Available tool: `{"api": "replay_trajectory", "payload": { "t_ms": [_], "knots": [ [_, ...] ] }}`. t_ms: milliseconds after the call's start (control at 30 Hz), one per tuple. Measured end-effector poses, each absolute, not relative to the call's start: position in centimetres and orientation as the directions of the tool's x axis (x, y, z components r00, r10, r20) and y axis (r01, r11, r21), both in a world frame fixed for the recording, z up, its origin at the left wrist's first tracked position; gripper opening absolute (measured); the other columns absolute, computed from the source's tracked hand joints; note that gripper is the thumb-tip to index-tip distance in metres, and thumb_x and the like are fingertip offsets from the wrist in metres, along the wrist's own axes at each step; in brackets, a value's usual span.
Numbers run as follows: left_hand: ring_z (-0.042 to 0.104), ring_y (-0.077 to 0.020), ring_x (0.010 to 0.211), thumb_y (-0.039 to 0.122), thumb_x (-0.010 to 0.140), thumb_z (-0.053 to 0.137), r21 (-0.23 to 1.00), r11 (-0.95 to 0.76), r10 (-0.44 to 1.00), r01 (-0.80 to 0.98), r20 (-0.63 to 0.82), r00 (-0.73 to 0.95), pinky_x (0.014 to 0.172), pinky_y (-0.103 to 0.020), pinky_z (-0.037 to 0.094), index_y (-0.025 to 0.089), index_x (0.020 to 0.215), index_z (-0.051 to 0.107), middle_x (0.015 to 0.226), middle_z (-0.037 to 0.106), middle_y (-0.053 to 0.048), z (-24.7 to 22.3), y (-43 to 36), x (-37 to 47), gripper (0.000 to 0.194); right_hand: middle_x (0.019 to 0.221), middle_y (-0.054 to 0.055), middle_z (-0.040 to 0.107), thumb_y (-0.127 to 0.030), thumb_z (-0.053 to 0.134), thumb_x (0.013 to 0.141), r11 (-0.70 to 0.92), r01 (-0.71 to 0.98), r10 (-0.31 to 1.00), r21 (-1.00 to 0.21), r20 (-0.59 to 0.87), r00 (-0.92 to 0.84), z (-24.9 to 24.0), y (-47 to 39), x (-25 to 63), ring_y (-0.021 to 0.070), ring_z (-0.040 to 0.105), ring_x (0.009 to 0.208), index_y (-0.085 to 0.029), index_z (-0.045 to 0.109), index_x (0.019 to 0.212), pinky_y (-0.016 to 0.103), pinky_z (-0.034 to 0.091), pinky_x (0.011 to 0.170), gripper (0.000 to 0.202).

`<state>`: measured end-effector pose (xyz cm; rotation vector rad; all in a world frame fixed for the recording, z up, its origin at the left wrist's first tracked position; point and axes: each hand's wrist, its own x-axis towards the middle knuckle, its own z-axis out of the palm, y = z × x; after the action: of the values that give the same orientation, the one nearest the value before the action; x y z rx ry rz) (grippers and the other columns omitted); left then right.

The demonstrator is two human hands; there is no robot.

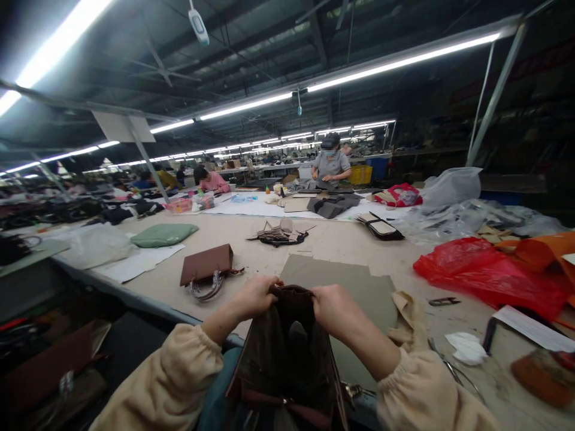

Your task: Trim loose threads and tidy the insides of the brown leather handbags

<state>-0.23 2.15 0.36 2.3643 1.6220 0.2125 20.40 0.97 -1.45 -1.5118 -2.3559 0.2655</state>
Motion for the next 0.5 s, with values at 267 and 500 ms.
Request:
{"api": "replay_trajectory", "payload": {
  "t_ms": [267, 500],
  "knots": [
    [0.06, -0.017, 0.084, 0.032, 0.074, 0.056, 0.435, -0.301, 0.936, 0.848, -0.033, 0.349, 0.074, -0.024, 0.046, 0.02, 0.098, 0.064, 0.092, 0.068, -0.002, -1.3, 2.7, 1.0, 0.028, 0.084, 0.002, 0.071, -0.027, 0.042, 0.084, 0.389, 0.804, 0.919, -0.449, 0.255, -0.302, -3.4, -0.4, 20.9, 0.0177, 0.065, 0.075, -0.027, 0.067, 0.096, 0.024, 0.042, 0.06, 0.028],
    [0.06, -0.017, 0.083, 0.026, 0.079, 0.046, 0.576, -0.278, 0.953, 0.768, 0.065, 0.297, 0.077, -0.025, 0.045, 0.019, 0.093, 0.068, 0.089, 0.07, -0.002, -2.9, 2.8, 0.7, 0.027, 0.065, 0.0, 0.067, -0.04, 0.053, 0.08, 0.401, 0.758, 0.908, -0.515, 0.331, -0.255, -3.8, -0.4, 21.2, 0.0167, 0.06, 0.059, -0.021, 0.063, 0.108, 0.025, 0.041, 0.051, 0.035]
  ]
}}
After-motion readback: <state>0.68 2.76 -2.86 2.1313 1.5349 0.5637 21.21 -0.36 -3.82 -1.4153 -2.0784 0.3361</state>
